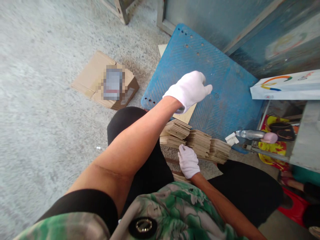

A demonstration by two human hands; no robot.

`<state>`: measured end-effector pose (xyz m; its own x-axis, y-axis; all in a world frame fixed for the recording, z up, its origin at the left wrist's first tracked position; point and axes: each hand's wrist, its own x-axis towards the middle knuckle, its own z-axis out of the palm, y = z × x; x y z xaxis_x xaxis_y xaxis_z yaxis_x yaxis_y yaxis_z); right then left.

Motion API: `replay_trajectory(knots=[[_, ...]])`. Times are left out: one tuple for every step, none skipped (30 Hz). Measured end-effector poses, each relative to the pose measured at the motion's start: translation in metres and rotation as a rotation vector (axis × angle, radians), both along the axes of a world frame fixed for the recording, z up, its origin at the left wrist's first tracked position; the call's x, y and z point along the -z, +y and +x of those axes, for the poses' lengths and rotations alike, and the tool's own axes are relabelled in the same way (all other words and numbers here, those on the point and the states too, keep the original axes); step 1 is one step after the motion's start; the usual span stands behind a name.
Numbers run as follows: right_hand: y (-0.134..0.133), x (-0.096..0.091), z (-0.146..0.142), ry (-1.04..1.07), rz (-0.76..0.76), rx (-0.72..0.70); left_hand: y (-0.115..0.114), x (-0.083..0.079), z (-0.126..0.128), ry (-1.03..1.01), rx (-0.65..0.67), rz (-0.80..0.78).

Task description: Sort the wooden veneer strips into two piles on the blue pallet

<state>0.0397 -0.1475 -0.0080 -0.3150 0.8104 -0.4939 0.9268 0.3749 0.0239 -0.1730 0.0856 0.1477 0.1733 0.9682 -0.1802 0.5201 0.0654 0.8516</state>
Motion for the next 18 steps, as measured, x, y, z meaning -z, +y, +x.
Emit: replay_trajectory(knots=[[0.000, 0.000, 0.000, 0.005, 0.001, 0.003, -0.001, 0.000, 0.001, 0.006, 0.011, -0.008], [0.000, -0.001, -0.001, 0.008, 0.002, 0.006, -0.002, -0.001, 0.001, 0.015, 0.022, -0.013], [-0.001, -0.002, -0.001, 0.011, -0.001, 0.006, -0.003, -0.001, 0.001, 0.023, 0.033, -0.015], [-0.001, -0.003, -0.002, 0.014, -0.004, 0.002, -0.004, -0.001, 0.002, 0.031, 0.043, -0.013], [-0.002, -0.004, -0.003, 0.016, -0.007, -0.003, -0.006, -0.002, 0.002, 0.038, 0.051, -0.011], [-0.003, -0.006, -0.003, 0.017, -0.010, -0.007, -0.006, -0.001, 0.003, 0.041, 0.058, -0.012], [-0.004, -0.007, -0.004, 0.018, -0.012, -0.010, -0.007, -0.001, 0.003, 0.042, 0.064, -0.017], [-0.004, -0.008, -0.005, 0.019, -0.015, -0.009, -0.008, 0.000, 0.004, 0.042, 0.068, -0.026], [-0.005, -0.009, -0.006, 0.020, -0.017, -0.006, -0.008, 0.001, 0.004, 0.042, 0.070, -0.035], [-0.006, -0.010, -0.006, 0.020, -0.020, -0.002, -0.008, 0.001, 0.005, 0.047, 0.075, -0.042], [-0.007, -0.011, -0.006, 0.020, -0.024, 0.001, -0.007, 0.002, 0.005, 0.055, 0.084, -0.046], [-0.007, -0.011, -0.007, 0.020, -0.028, 0.001, -0.007, 0.003, 0.006, 0.068, 0.097, -0.048], [-0.007, -0.012, -0.007, 0.020, -0.031, -0.001, -0.007, 0.004, 0.006, 0.084, 0.112, -0.050], [-0.006, -0.013, -0.007, 0.021, -0.029, -0.003, -0.007, 0.004, 0.006, 0.101, 0.129, -0.053], [-0.006, -0.014, -0.008, 0.021, -0.025, -0.007, -0.007, 0.004, 0.007, 0.116, 0.148, -0.058], [-0.005, -0.015, -0.009, 0.020, -0.018, -0.008, -0.007, 0.005, 0.007, 0.130, 0.165, -0.063], [-0.004, -0.017, -0.010, 0.018, -0.011, -0.010, -0.007, 0.005, 0.007, 0.145, 0.182, -0.067], [-0.003, -0.018, -0.011, 0.015, -0.005, -0.011, -0.007, 0.004, 0.007, 0.159, 0.199, -0.069]])
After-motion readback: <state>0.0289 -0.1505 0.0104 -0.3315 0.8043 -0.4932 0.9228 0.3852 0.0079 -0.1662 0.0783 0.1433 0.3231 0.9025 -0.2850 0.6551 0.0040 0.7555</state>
